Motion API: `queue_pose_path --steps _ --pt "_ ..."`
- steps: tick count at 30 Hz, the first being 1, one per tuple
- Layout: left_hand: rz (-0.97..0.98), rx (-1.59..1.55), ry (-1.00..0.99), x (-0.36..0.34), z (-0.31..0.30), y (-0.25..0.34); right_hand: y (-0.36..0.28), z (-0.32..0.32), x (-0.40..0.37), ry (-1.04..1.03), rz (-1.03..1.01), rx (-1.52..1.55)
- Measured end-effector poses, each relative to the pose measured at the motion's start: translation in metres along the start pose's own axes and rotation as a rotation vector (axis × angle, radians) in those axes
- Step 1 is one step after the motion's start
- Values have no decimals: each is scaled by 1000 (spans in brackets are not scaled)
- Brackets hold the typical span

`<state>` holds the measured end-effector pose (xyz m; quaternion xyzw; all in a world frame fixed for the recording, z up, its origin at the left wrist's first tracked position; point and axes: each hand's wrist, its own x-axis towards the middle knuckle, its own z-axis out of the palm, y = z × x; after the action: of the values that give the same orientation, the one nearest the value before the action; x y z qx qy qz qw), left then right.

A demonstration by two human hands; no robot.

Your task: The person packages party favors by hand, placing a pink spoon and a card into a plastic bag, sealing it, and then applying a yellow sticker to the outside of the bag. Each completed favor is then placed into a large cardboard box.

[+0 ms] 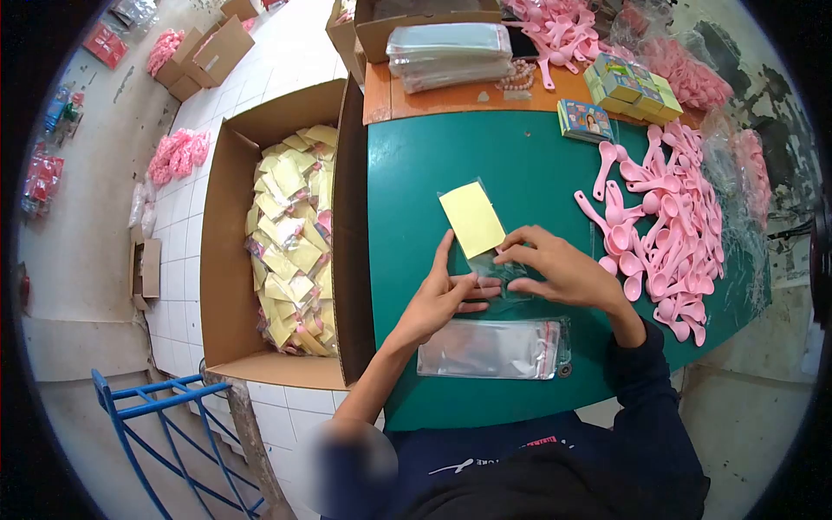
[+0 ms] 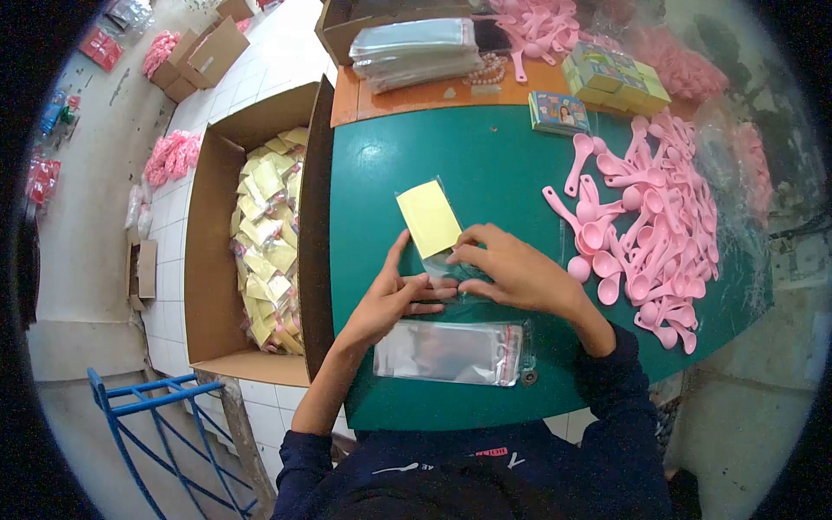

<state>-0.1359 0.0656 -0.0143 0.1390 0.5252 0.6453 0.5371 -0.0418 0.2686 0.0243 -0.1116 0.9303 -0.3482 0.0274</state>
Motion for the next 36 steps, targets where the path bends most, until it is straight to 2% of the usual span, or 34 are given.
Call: queue_pose_path --steps 7,10,16,22,25,28,30,32,33,34,35,36 --pt "126 45 81 -16 3 -8 -17 21 3 70 -39 1" --pt "82 -4 113 -18 4 -5 -22 29 4 104 -86 -67" --pt "157 62 111 -18 2 -17 -26 36 7 76 -75 -84" --pt "78 137 180 -12 1 -8 -28 46 9 147 -168 -261" --pt "106 258 207 -6 1 -7 -27 46 9 99 -211 -259" --pt "108 342 284 -6 11 -2 -16 26 2 -33 -180 50" --pt "134 239 221 -5 2 -6 -7 -6 -11 -150 -126 380" --pt "112 144 175 -8 1 -3 28 -55 -41 -121 -110 498" --pt "104 156 159 -9 0 -4 49 -90 -67 -18 94 596" --pt "100 171 141 -8 -4 -4 88 -117 -104 284 349 569" --pt "92 185 124 -7 -6 -4 134 -148 -138 492 406 134" --pt "93 194 134 -9 -3 -1 181 -180 -172 683 559 -289"
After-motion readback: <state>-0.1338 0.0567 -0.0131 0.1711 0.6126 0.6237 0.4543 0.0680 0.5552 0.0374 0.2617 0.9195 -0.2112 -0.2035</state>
